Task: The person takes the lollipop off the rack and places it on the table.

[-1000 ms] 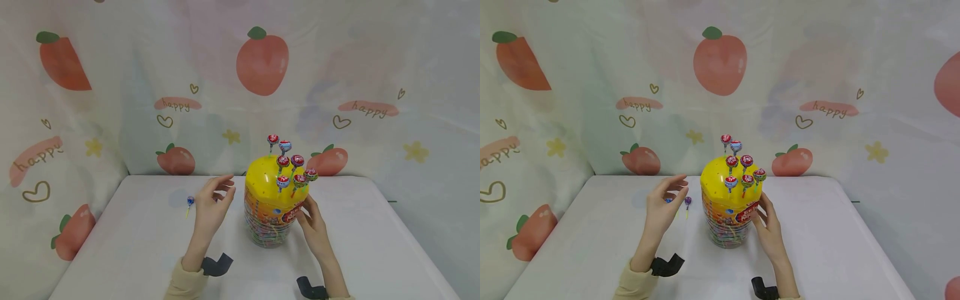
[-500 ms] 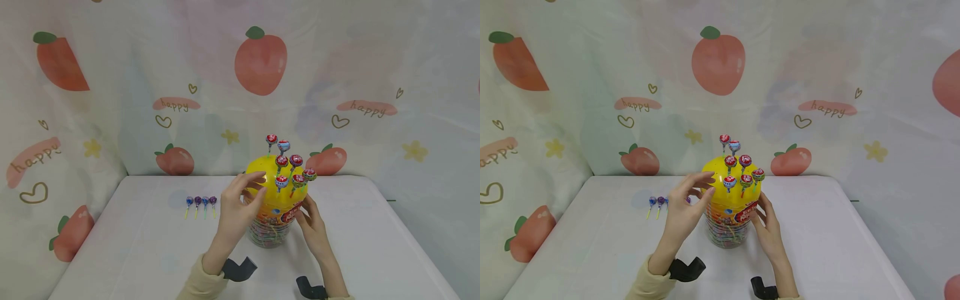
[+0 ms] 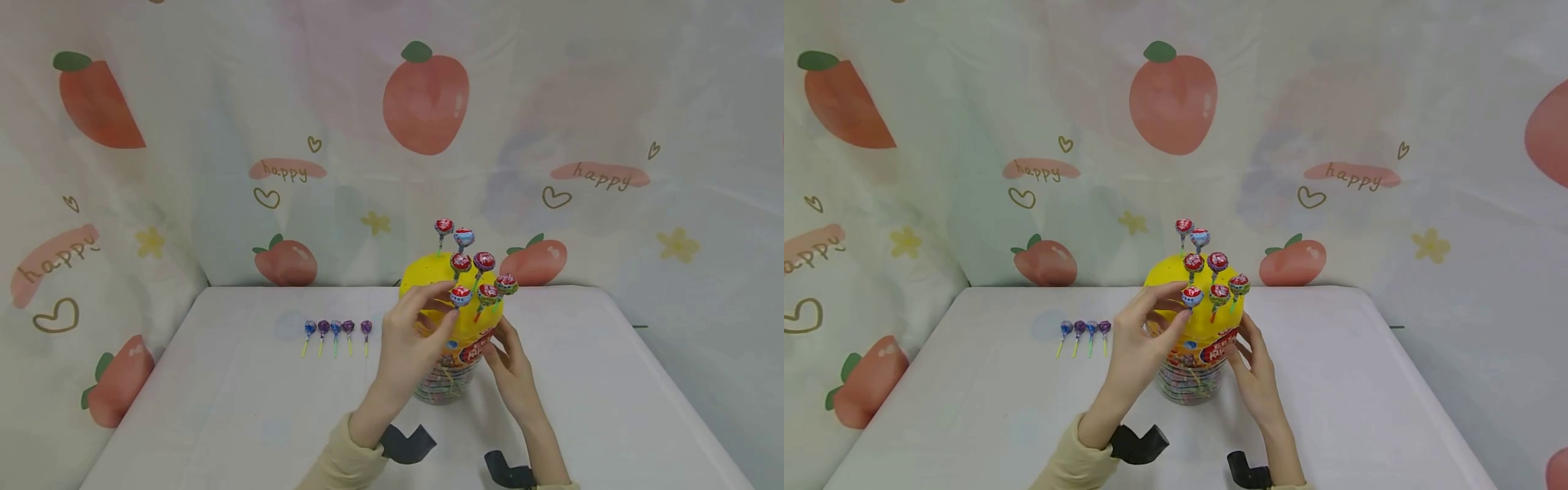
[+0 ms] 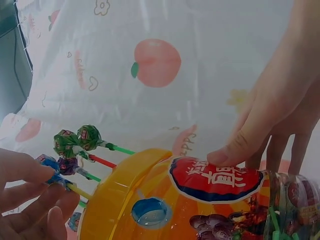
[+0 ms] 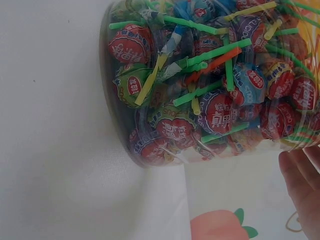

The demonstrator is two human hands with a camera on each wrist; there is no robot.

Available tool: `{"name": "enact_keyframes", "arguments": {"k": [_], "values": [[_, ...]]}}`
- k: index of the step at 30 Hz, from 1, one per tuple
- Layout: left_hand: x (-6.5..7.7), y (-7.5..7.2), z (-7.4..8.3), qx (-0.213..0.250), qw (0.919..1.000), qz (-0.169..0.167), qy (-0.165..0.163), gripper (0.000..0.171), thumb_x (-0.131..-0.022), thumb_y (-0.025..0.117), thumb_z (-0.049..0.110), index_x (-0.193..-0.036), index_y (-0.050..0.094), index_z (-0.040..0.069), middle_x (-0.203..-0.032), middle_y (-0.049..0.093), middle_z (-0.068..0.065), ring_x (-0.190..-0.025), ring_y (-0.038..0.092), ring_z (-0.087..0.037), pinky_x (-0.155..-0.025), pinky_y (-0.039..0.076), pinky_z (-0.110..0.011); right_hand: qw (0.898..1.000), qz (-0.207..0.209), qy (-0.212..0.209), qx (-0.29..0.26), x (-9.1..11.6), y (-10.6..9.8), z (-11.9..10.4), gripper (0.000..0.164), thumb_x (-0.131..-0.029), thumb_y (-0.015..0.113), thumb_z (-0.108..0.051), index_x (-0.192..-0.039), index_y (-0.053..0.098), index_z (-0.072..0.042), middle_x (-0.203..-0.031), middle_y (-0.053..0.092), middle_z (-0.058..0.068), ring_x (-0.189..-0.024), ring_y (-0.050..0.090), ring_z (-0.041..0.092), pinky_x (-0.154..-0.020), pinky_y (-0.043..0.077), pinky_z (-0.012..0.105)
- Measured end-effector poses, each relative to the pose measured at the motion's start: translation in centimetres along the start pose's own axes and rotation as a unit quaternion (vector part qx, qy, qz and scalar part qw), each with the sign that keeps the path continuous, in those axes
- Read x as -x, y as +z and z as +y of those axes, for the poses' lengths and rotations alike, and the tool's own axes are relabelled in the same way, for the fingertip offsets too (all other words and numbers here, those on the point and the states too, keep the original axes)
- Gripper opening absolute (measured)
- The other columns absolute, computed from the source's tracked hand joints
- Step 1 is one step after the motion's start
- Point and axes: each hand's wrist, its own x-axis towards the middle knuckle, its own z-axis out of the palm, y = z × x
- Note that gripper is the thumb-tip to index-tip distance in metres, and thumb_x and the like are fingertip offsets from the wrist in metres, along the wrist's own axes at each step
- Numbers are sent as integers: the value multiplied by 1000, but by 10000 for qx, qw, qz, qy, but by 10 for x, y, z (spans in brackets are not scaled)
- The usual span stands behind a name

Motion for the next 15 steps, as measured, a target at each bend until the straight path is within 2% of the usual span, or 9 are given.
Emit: {"name": "enact_keyframes", "arguments": {"k": [11, 15], "values": [[0, 6, 0, -58, 9999, 88, -53, 38, -86, 69, 5, -123, 62, 12, -100, 70, -7, -86, 66, -17, -65, 50, -20, 10000, -6, 48, -24, 0, 0, 0, 57, -101, 48, -19, -152, 23, -21, -151, 38, 10, -123, 34, -11, -95, 32, 3], [0, 6, -1, -120, 9999, 101, -12, 39, -85, 69, 4, -123, 61, 12, -99, 70, -8, -85, 65, -17, -65, 50, -20, 10000, -21, 56, -11, -1, 0, 1, 58, -101, 48, -19, -153, 23, -22, -151, 37, 10, -130, 38, 3, -95, 32, 4]]}}
